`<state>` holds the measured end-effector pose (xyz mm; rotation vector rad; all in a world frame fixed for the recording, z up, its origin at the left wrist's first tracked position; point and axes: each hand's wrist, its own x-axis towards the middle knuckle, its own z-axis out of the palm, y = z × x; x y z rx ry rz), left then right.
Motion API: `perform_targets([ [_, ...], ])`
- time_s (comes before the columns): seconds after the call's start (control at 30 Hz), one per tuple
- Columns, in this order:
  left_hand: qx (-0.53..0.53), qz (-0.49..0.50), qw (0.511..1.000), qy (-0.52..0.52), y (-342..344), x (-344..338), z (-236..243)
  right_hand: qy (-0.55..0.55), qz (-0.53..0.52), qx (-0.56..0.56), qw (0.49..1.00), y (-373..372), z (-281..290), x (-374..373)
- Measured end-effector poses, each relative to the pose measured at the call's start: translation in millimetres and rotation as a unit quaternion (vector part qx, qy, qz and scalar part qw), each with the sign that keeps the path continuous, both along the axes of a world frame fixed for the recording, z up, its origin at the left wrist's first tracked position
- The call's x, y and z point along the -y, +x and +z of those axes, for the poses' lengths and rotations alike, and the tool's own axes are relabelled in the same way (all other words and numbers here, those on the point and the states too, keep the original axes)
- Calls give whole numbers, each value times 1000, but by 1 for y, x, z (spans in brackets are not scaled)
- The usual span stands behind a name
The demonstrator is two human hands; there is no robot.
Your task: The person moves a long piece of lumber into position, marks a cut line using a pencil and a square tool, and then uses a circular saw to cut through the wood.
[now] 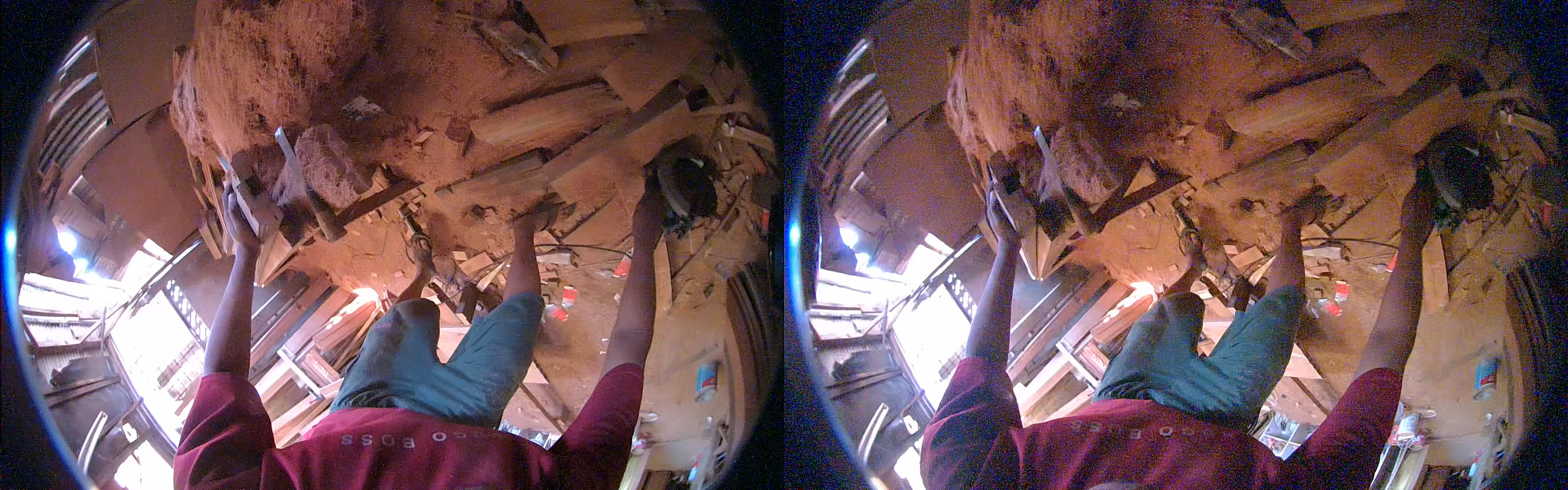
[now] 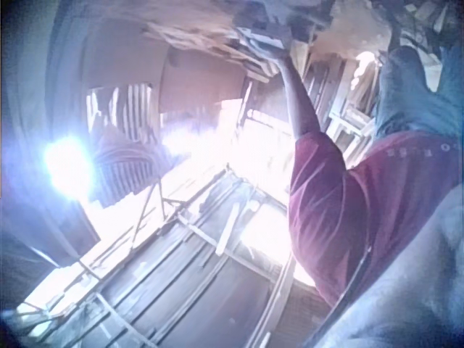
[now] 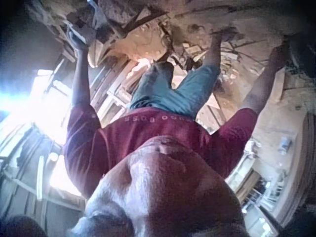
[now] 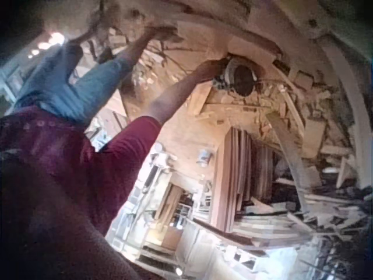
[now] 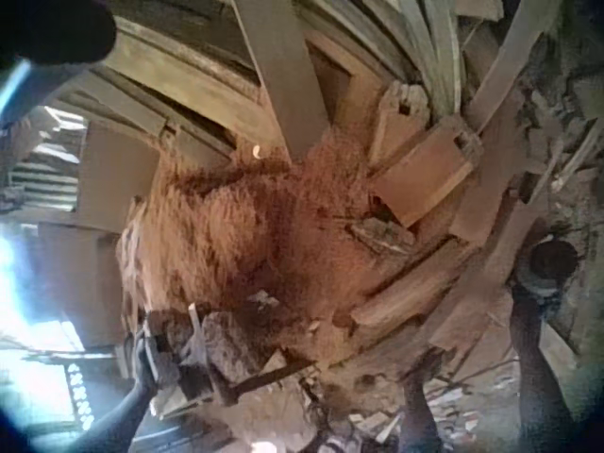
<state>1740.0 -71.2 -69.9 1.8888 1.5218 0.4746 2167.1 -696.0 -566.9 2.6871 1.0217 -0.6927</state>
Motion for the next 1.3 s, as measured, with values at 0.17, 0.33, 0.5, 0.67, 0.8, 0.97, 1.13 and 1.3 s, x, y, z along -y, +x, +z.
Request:
perform_targets([
  [0.17,-91,-12,994,56,5,-15,-3,31,-64,-81,994,29,-19,41],
  [0.33,-112,-82,986,96,9,1,-2,5,12,-94,996,61,26,51],
  [0.5,-151,-129,973,115,20,7,1,158,-32,-73,984,90,131,73],
  [0.67,-216,-203,920,257,9,-1,-8,271,-289,-163,904,71,264,128],
  [0.8,-235,-100,941,223,18,7,-2,262,-646,-328,638,17,448,35],
  [0.97,-296,-63,933,195,35,17,16,272,-520,-254,769,-46,568,-72],
  [1.13,-260,-53,945,192,33,18,27,357,-302,-153,871,-82,641,-158],
  [1.3,-234,-27,952,197,30,18,31,355,-229,-178,889,-104,698,-256],
])
